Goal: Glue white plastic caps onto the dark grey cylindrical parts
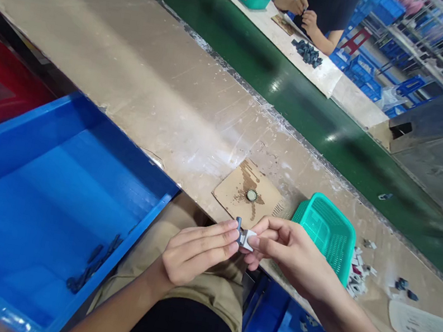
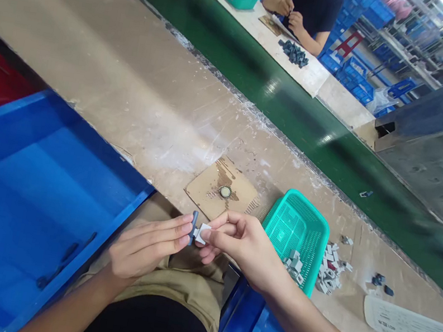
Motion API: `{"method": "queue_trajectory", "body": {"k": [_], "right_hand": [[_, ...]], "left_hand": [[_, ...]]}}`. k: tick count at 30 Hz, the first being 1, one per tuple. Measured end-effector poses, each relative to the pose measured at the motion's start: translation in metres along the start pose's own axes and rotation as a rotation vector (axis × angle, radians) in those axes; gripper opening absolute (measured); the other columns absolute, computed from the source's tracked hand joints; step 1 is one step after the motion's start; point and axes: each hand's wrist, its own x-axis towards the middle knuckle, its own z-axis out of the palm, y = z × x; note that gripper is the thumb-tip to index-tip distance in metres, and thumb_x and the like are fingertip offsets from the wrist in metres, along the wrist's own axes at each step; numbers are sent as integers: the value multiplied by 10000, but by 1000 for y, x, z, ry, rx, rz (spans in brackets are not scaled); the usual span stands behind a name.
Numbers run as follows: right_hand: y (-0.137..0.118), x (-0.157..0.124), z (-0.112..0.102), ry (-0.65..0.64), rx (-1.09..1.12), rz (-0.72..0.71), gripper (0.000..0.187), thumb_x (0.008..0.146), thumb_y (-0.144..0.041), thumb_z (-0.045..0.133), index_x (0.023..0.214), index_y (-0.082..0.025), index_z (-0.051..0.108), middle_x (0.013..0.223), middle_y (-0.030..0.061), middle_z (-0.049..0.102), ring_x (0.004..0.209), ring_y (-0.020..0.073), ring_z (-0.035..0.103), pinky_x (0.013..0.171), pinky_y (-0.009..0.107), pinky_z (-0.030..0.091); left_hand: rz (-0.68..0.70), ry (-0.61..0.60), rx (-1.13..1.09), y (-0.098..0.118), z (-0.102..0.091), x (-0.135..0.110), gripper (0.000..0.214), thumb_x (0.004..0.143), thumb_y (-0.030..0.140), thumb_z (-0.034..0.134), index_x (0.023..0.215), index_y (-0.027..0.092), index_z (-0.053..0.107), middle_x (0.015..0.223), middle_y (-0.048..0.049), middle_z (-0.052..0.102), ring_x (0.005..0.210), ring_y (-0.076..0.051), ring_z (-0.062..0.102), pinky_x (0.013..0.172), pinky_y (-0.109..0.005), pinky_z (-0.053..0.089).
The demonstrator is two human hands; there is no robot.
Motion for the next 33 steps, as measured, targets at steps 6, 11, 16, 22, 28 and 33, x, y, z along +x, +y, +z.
{"method": "queue_trajectory", "body": {"k": [6,11,16,22,28,33], "right_hand": [[-3,-4,-7,112,-47,-142,210,745,-344,715,761,-153,630,651,35,683,570,137,635,601,251,522],[-4,-13,-8,362,-340,-453,165,752,-276,720,898,-214,675,763,11,700,667,129,647,622,210,525],[-1,-17,-3,366,-663,-580,164,765,-238,702,928,-243,686,831,-3,717,723,130,659,653,202,532],[-6,-15,-4,222,-755,-476,162,808,-251,646,961,-253,700,821,-10,732,723,136,680,629,191,533],[-4,0,-9,121,-571,-303,191,790,-313,652,937,-207,710,866,33,735,788,186,690,680,241,551],[-15,35,-61,336,-563,-340,311,720,-402,691,909,-155,701,770,53,720,676,178,661,625,262,522]], "left_hand": [[-704,237,-353,8,14,15,228,707,18,685,876,171,676,929,-29,721,853,-170,680,785,-255,589],[-1414,252,-969,10,19,24,266,583,180,822,805,142,681,768,-21,724,753,-164,687,713,-207,581],[-1475,220,-1103,10,16,27,293,554,154,832,812,114,698,752,-54,722,706,-174,685,675,-235,593],[-1431,32,-1059,12,2,36,277,597,145,798,858,95,717,850,-93,724,787,-209,685,710,-241,594],[-1432,-35,-1013,3,14,40,296,613,201,794,884,110,718,849,-80,726,794,-228,685,712,-263,600],[-1423,93,-592,-8,2,30,399,647,237,768,1027,158,678,931,-48,721,832,-197,682,783,-230,571]]}}
